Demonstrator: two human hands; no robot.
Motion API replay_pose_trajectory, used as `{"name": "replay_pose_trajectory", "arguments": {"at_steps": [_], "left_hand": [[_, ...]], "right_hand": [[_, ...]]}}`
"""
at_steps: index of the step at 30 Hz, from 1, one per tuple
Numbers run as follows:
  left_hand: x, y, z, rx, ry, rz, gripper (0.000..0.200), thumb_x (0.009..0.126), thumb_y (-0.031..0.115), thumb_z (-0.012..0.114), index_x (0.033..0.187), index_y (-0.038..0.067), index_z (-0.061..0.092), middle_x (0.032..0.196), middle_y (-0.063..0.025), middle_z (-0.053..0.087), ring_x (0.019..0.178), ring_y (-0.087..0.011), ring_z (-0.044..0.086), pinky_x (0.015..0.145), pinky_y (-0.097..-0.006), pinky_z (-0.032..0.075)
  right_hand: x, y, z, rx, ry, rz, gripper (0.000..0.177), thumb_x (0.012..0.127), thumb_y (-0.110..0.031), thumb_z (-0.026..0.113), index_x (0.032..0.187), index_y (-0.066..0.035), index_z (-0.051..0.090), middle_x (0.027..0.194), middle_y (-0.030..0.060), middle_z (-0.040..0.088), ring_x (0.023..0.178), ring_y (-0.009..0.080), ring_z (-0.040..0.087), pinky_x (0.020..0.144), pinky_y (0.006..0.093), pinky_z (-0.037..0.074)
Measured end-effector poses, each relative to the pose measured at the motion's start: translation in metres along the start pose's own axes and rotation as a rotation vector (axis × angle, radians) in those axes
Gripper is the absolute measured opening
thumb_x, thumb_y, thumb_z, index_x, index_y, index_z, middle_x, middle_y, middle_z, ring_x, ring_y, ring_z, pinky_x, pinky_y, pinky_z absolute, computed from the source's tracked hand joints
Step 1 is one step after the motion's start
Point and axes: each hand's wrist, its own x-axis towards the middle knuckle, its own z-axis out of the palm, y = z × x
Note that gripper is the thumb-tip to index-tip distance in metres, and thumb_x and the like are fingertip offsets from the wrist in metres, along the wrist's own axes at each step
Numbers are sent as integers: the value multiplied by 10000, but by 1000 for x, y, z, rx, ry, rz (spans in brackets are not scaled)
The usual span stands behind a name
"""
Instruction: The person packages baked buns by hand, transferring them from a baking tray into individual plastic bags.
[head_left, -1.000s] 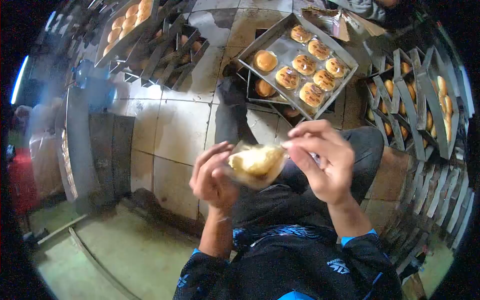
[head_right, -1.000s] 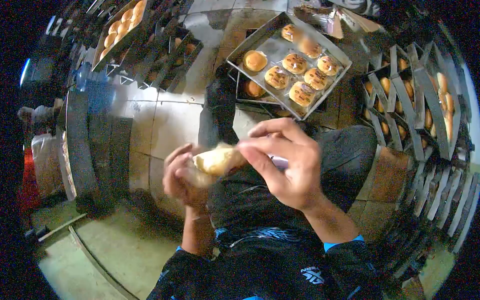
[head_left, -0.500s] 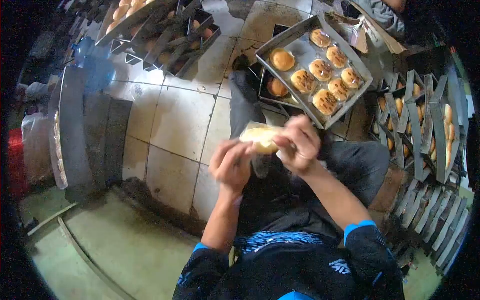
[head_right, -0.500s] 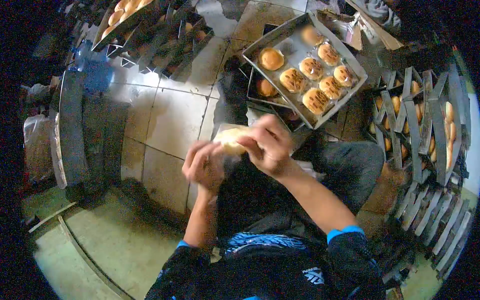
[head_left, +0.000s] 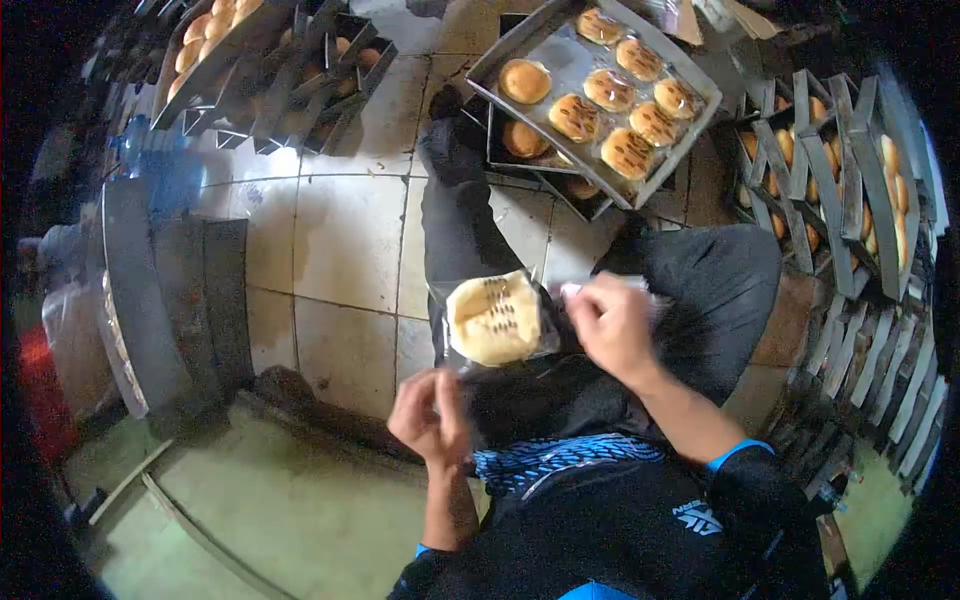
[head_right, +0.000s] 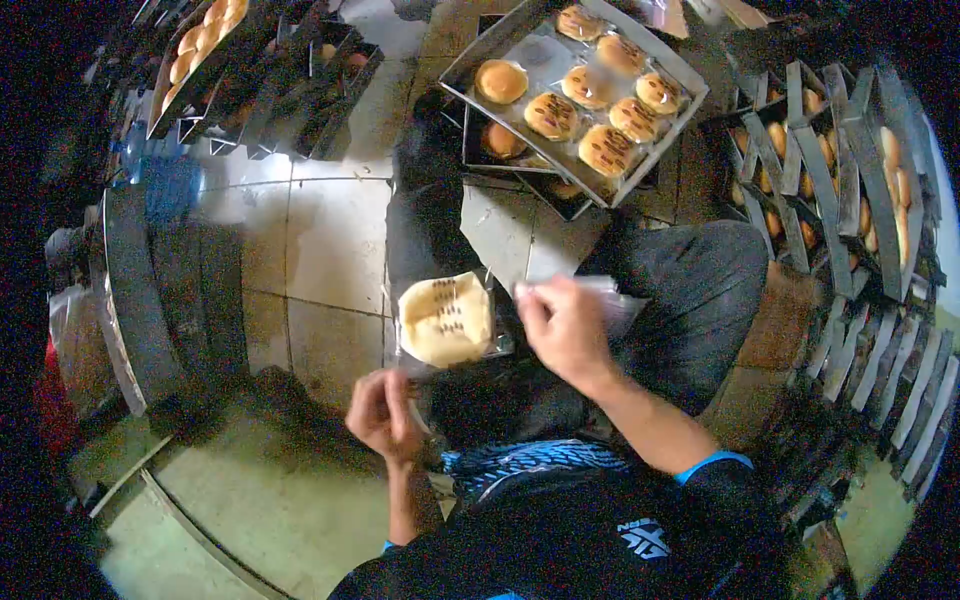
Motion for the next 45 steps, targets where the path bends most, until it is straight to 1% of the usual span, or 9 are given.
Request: {"name": "replay_pose_trajectory", "arguments": {"at_steps": [5, 11, 19, 22, 27, 34, 38, 41, 45], "left_hand": [[80, 42, 12, -81, -123, -162, 157, 924, 96, 676, 824, -21, 702, 601, -17, 621, 538, -45, 547, 469, -199, 405], [125, 31, 29, -357, -68, -304, 237, 957, 189, 566, 1070, 4, 662, 715, 46, 518, 528, 4, 325, 458, -192, 233], [91, 56, 91, -279, -398, -160, 148, 816, 111, 743, 830, 21, 626, 787, -76, 612, 705, -147, 583, 655, -270, 464], [73, 59, 145, -181, -655, 283, 283, 756, 203, 782, 945, 32, 659, 877, -133, 644, 801, -329, 634, 720, -378, 520], [38, 16, 166, -38, -927, 323, 195, 849, 98, 659, 1034, 48, 692, 935, -162, 663, 813, -370, 658, 727, -430, 550], [21, 18, 186, 131, -752, 495, 133, 875, 145, 696, 877, 12, 698, 742, -163, 645, 575, -331, 630, 548, -377, 522], [36, 43, 173, -128, -857, 297, 165, 890, 145, 689, 981, 7, 695, 827, -120, 676, 648, -204, 646, 619, -327, 530], [55, 15, 168, -328, -940, 306, 234, 886, 153, 712, 1077, 22, 685, 875, -97, 694, 830, -175, 664, 745, -312, 531], [78, 39, 146, -821, -495, -460, 131, 957, 106, 634, 974, -14, 681, 869, -30, 657, 821, -112, 607, 770, -256, 489]], "right_hand": [[45, -64, -15, 51, -105, -611, 507, 733, -170, 821, 1206, -85, 662, 1010, 149, 719, 963, 305, 682, 945, 392, 475], [123, -16, -8, 476, -377, -104, 641, 728, -319, 850, 1241, -21, 606, 1139, 130, 682, 1032, 197, 652, 903, 350, 515], [319, 119, -60, 300, 212, 376, 432, 914, -255, 678, 1290, -55, 604, 1031, 168, 720, 929, 236, 707, 834, 418, 552], [291, 152, -58, -283, 133, 87, 231, 904, -188, 652, 1081, -55, 718, 1026, 142, 735, 928, 205, 715, 832, 376, 548], [110, 101, -79, 126, -516, -70, 166, 858, -181, 751, 861, -15, 752, 760, 85, 714, 618, 126, 639, 598, 292, 525], [-21, 70, -79, 32, -82, -7, 134, 808, -17, 697, 938, -30, 668, 939, 149, 722, 835, 321, 703, 730, 357, 549], [-6, 53, -104, -265, 333, -495, 160, 767, -16, 715, 922, -43, 686, 1011, 122, 698, 911, 322, 668, 757, 373, 543], [4, 26, -133, 179, 542, -296, 64, 837, -31, 731, 894, -3, 724, 874, 85, 706, 767, 179, 665, 694, 277, 523], [18, 8, -120, 550, 343, -166, 85, 827, -34, 764, 904, -6, 741, 830, 64, 701, 734, 111, 638, 648, 234, 491]]}}
